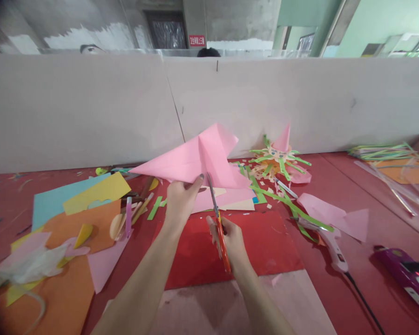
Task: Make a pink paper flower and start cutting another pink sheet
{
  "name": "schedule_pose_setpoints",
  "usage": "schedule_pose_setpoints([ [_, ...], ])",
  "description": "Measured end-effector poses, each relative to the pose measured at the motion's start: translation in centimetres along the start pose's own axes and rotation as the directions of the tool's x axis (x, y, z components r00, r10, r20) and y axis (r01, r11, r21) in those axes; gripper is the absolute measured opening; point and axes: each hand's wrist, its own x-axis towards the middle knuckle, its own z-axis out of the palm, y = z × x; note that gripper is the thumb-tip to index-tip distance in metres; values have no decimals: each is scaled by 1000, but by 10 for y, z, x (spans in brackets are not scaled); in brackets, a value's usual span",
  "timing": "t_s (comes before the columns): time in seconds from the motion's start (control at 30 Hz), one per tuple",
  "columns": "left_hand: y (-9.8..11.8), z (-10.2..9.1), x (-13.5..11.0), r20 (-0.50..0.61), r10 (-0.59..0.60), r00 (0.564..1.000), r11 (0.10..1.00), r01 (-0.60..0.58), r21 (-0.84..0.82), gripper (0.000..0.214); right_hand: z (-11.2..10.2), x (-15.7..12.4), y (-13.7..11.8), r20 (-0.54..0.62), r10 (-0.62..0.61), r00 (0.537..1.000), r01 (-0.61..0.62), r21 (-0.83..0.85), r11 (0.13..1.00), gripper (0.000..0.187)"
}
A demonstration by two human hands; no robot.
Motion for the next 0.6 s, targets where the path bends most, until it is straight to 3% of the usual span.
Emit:
schedule_pose_setpoints([
  [0.6, -9, 2, 6, -11, -29, 1000, 998, 28, -58, 29, 2, -3, -6, -11, 114, 993, -114, 44, 993, 49],
])
